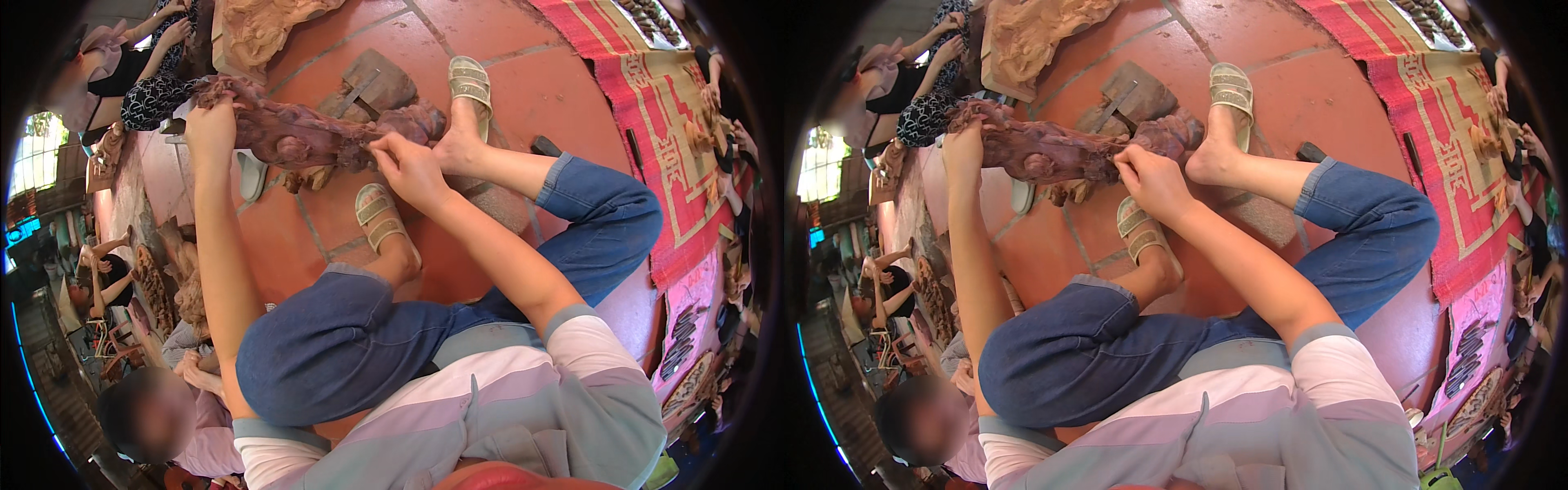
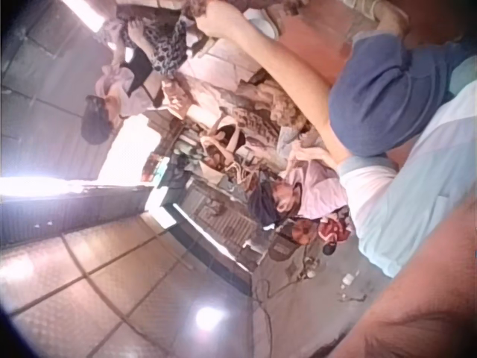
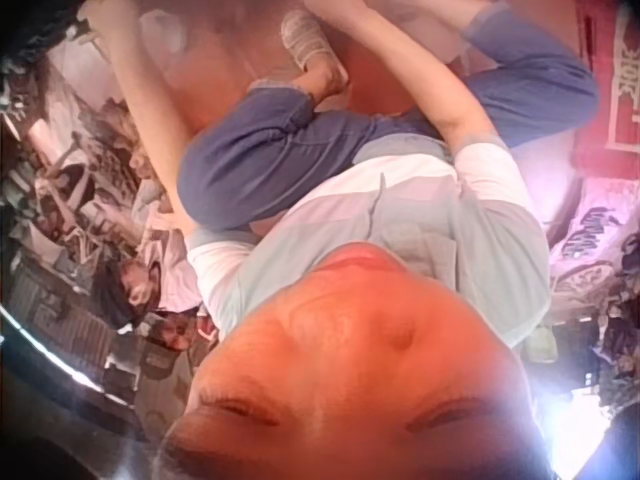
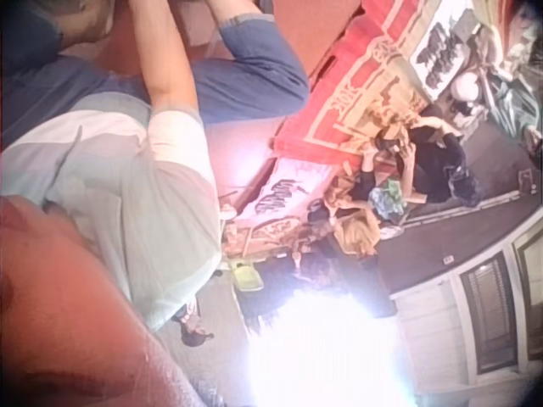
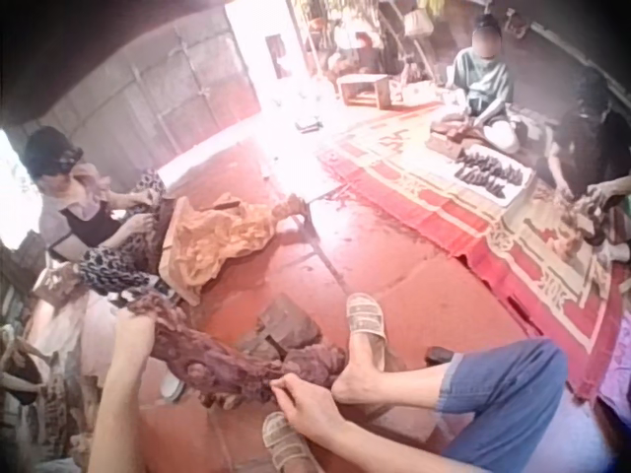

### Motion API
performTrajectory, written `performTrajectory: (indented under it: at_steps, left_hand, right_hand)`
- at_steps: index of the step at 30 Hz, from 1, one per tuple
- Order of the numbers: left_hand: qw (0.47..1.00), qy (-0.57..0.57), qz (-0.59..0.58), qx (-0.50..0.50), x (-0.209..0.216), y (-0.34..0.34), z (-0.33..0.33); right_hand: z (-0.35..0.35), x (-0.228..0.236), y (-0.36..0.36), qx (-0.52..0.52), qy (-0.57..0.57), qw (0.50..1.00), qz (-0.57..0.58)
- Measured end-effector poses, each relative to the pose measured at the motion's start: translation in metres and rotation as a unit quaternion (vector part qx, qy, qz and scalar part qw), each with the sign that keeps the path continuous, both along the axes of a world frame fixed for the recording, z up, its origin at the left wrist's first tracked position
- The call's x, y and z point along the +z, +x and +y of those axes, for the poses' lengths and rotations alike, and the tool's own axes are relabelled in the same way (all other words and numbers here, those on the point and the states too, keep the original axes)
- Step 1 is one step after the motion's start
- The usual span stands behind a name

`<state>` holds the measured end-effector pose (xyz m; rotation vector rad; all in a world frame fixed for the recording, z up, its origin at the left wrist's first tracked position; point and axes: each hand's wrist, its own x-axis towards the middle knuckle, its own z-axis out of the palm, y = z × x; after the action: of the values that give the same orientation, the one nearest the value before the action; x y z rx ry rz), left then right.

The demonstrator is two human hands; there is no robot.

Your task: The person sits on the floor and cleans a long, irregular reddish-brown wooden object by hand, rubbing and scraping its surface. The person then uses a small flat tool to scrape the wood further.

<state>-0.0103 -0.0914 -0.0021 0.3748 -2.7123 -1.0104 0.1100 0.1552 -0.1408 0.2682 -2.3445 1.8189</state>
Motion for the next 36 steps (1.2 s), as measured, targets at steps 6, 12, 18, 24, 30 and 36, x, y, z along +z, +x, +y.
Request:
performTrajectory:
  at_steps: [6,12,18,24,30,36]
  left_hand:
    - [0.998,-0.064,-0.003,0.027,0.015,0.02,0.029]
    - [0.988,-0.147,-0.034,0.015,0.04,0.037,0.07]
    - [0.989,-0.146,-0.02,-0.015,0.027,0.025,0.064]
    - [0.989,-0.147,-0.009,-0.02,0.03,0.031,0.063]
    - [0.991,-0.133,-0.011,-0.015,0.029,0.03,0.066]
    - [0.987,-0.158,0.0,-0.032,0.035,0.031,0.073]
  right_hand:
    - [0.004,0.0,-0.012,0.006,0.017,0.999,0.037]
    - [0.011,-0.006,-0.017,-0.027,0.007,0.999,-0.023]
    - [0.012,0.006,-0.013,-0.013,0.035,0.996,0.078]
    - [0.026,0.009,-0.01,-0.038,-0.06,0.997,-0.032]
    - [0.019,0.003,-0.007,-0.046,-0.191,0.973,-0.121]
    - [0.019,0.0,-0.009,0.006,-0.167,0.97,-0.175]
